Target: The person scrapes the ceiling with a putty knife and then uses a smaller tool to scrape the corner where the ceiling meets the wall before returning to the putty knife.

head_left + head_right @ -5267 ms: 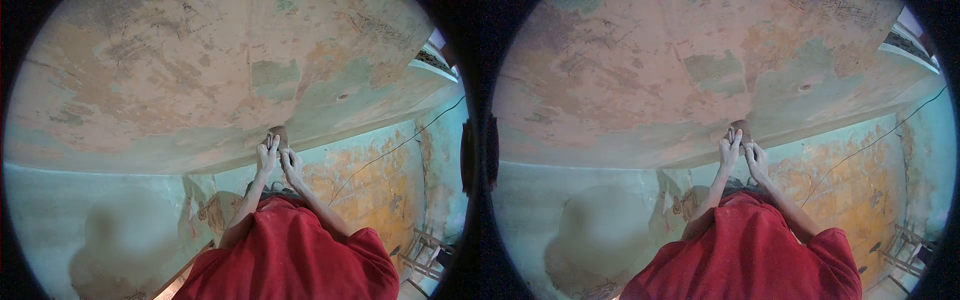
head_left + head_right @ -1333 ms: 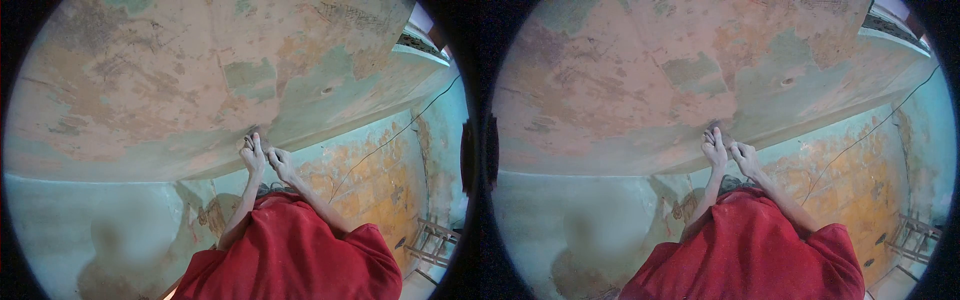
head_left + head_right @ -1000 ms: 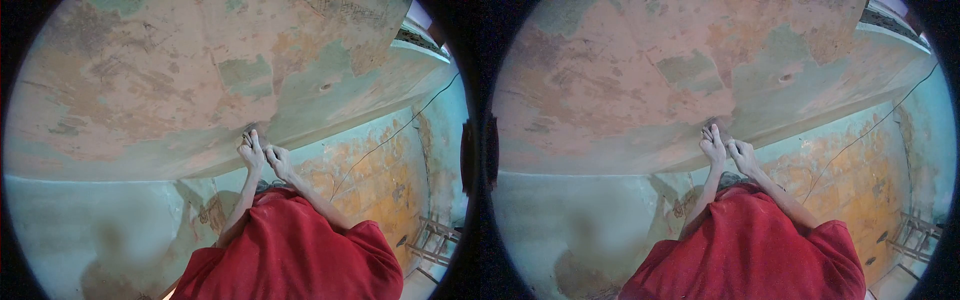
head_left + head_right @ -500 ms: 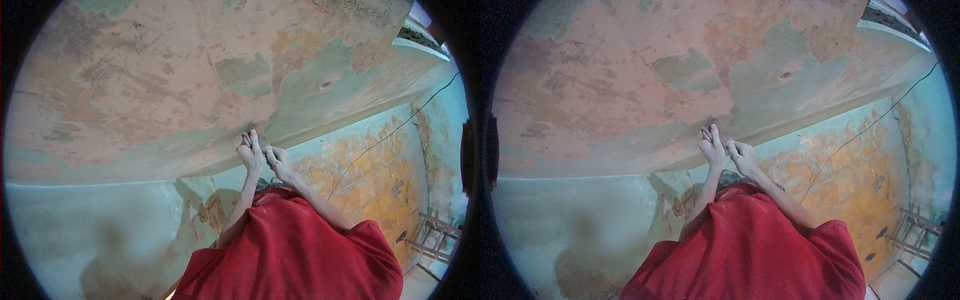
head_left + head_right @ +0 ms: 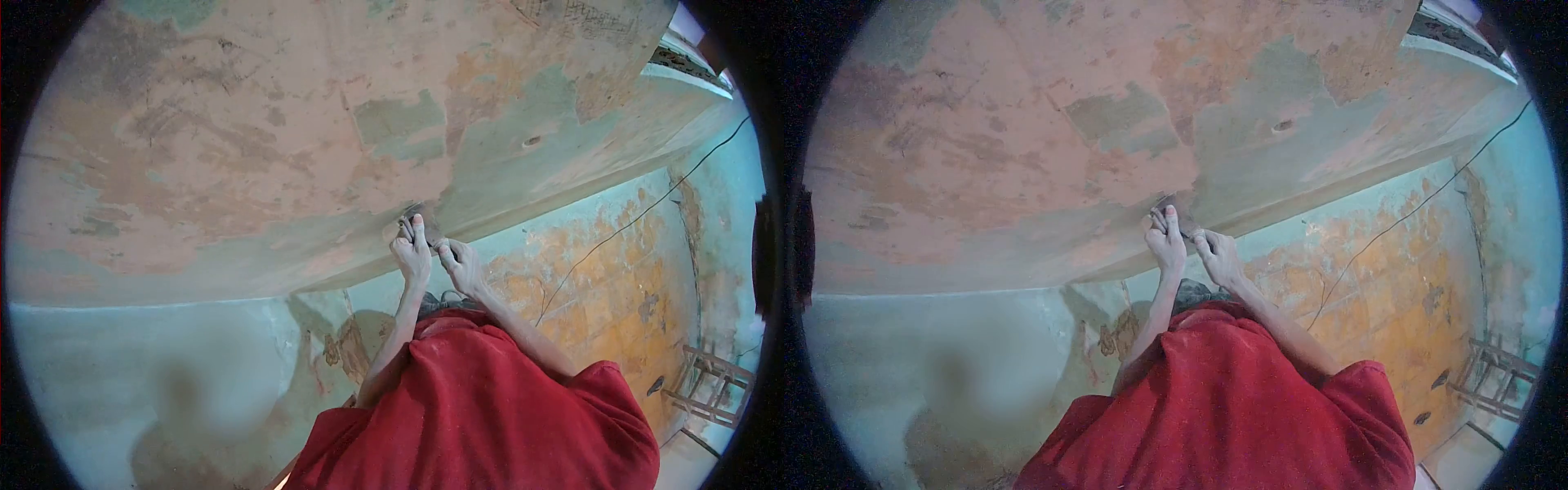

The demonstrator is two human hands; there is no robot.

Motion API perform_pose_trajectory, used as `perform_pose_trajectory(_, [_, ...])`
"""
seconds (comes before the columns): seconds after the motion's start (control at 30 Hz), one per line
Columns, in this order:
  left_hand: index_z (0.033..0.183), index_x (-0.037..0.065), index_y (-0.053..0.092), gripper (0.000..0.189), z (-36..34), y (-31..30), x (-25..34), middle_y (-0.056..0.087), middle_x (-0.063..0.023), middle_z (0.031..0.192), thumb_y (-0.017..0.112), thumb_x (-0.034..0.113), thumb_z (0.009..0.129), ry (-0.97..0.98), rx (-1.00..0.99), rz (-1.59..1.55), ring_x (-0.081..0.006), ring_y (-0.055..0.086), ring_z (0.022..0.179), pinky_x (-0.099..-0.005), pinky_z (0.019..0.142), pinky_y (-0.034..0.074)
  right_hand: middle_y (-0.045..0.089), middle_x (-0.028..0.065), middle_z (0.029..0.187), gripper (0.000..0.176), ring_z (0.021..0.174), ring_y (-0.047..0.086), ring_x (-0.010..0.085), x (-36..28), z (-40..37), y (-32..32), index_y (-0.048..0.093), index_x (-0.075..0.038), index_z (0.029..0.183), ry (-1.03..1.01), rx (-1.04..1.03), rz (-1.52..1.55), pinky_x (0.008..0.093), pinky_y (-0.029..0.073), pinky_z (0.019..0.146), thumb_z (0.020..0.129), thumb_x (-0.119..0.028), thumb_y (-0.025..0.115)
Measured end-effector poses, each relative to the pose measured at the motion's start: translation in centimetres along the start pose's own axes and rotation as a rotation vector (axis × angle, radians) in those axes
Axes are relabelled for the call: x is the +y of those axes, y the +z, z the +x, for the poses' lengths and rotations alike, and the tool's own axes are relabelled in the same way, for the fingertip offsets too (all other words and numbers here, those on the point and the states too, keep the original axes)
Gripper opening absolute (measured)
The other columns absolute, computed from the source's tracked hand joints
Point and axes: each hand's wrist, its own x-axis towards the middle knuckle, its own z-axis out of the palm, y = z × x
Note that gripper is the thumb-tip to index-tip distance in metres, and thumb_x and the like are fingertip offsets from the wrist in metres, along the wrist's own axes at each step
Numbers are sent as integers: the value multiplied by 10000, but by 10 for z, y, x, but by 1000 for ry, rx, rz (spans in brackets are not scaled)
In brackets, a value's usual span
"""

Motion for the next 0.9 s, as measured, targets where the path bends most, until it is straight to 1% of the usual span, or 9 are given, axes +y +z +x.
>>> perform_pose_trajectory(0.1, [833, -202, 590, 569, 9, -5, 13, 653, -261, 729, 572, 356, 944, -75, -45, 162, -228, 640, 706, -374, 627, 471, 581, 232, 735, 411, 672, 565, 349, -15, 3, -1, 625, 35, 973, -52, -4, 33, 406, 437, 638, 922, -347, 483])
perform_pose_trajectory(0.43, [915, -221, 582, 583, 2, 7, -17, 660, -308, 884, 561, 361, 947, -51, -86, -34, -244, 654, 866, -354, 765, 497, 571, 235, 728, 392, 651, 562, 331, 11, -6, 0, 622, 31, 946, 49, -18, 33, 400, 431, 626, 924, -336, 485])
perform_pose_trajectory(0.5, [921, -228, 578, 579, 1, 20, -27, 652, -317, 952, 564, 350, 946, 120, 137, 6, -256, 648, 925, -337, 803, 489, 568, 243, 733, 393, 650, 562, 332, 8, -5, 0, 624, 33, 945, 1, 8, 50, 404, 426, 623, 925, -335, 487])
perform_pose_trajectory(0.6, [868, -202, 591, 559, 8, 3, 0, 652, -297, 947, 565, 351, 946, -96, -59, 79, -279, 640, 898, -348, 776, 479, 567, 247, 734, 397, 652, 564, 330, -6, 3, 0, 629, 34, 952, -46, 41, 70, 406, 425, 622, 928, -335, 485])
perform_pose_trajectory(0.67, [820, -171, 591, 541, 3, 5, 0, 642, -256, 841, 565, 355, 947, -7, -10, 20, -265, 615, 793, -361, 708, 466, 567, 247, 733, 400, 654, 567, 328, -6, -3, 4, 633, 34, 959, -58, 42, 83, 405, 425, 623, 930, -335, 482])
perform_pose_trajectory(0.73, [773, -140, 590, 528, 8, 14, -14, 631, -216, 734, 564, 358, 947, 110, 40, -54, -251, 591, 689, -373, 640, 454, 456, 44, 563, 490, 536, 429, 139, 7, -2, 4, 546, -6, 762, -73, 24, 77, 322, 351, 504, 958, -443, 438])
perform_pose_trajectory(0.8, [698, -98, 550, 525, 10, 24, -66, 554, -166, 610, 569, 365, 945, 248, 138, -21, -211, 500, 588, -392, 560, 397, 463, 36, 568, 478, 536, 433, 127, 15, -3, 7, 552, -9, 766, -51, 20, 81, 318, 352, 501, 960, -431, 442])
perform_pose_trajectory(0.83, [698, -98, 550, 525, 13, 19, -40, 554, -166, 610, 569, 365, 945, 252, 137, -27, -211, 500, 588, -392, 560, 397, 463, 36, 568, 466, 537, 433, 125, 3, -3, 6, 553, -9, 769, -58, 32, 97, 317, 352, 502, 961, -418, 445])
perform_pose_trajectory(0.9, [964, -268, 546, 611, 10, -6, 35, 660, -283, 985, 596, 340, 934, -248, -144, 133, -167, 602, 974, -294, 855, 448, 463, 35, 568, 453, 538, 433, 124, -1, -8, 7, 555, -9, 771, -47, 31, 118, 316, 352, 502, 962, -405, 447])
